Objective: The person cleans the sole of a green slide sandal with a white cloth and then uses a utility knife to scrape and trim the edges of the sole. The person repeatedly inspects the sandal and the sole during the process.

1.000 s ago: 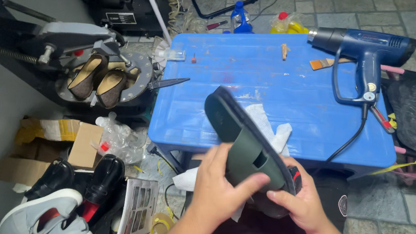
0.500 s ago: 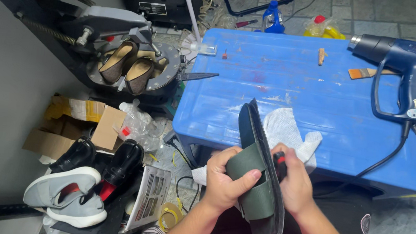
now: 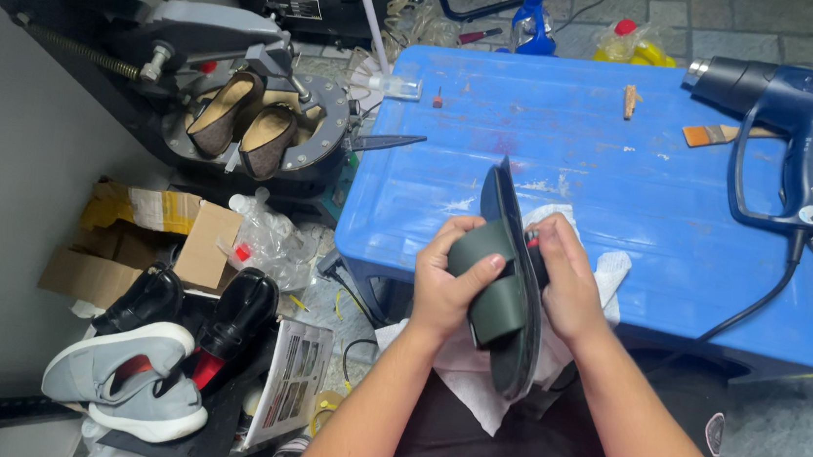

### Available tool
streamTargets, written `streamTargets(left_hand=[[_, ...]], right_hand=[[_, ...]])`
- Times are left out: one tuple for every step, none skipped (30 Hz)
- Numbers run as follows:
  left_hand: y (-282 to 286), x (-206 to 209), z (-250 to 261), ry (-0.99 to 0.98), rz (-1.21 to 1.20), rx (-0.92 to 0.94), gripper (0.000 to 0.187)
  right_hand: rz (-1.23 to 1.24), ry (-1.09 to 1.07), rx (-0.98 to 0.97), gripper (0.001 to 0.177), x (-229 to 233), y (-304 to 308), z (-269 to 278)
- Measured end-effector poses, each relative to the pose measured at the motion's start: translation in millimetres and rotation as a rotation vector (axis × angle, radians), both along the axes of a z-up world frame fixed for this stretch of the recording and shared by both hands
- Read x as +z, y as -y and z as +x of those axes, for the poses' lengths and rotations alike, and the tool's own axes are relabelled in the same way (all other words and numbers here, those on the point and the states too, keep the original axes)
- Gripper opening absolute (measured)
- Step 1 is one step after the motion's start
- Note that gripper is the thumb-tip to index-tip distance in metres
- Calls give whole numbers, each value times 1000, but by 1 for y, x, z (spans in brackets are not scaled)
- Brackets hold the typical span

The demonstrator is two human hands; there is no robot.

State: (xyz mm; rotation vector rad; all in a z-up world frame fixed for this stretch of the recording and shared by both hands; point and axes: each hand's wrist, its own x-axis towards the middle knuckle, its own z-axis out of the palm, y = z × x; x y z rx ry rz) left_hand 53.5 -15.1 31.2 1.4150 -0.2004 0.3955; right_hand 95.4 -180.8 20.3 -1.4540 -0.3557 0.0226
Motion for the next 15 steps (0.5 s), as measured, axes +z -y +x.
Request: streamTargets(left_hand=[[-2,-8,12,34,-51,-12,28],[-4,-16,23,0,-111,-32,29],[-4,-25,29,-48,-174,-55,31],[-4,-32,32,-96,-237,-78,32],[-5,-37,36,-90,-204,-67,31],[-7,-39,35,-84,-171,-56,29],[-8,-36,39,-70,-138,-42,28],[-11,-29,43,-59,-32,-2,30],[-13,-22,39,-61,72,38,32],[-15,-14,36,-63,177,78,35],[-16,-7,32,-3,326,149,33],[-18,0,30,57,477,218,31],[-20,7,34,126,628,290,30],[-19,12,42,34,578,248,27],[-16,14,47,-64,527,206,26]], right_hand=[[24,-17,3,36,-7,-2,11],[48,-35,7,34,-15,-4,23],[67,-66,5,33,-25,-3,27],[22,-91,-5,31,-35,-2,32],[-22,-107,-13,29,-42,-1,41],[-65,-122,-22,29,-48,0,48],[-15,-97,16,31,-51,1,55],[35,-71,54,33,-53,3,60],[83,-59,92,35,-56,3,60],[62,-13,92,36,-57,3,64],[41,24,94,39,-58,3,64],[19,61,96,41,-58,2,63],[-39,106,57,42,-54,-1,63],[-97,151,17,44,-49,-4,62],[-157,191,-19,49,-44,-7,58]])
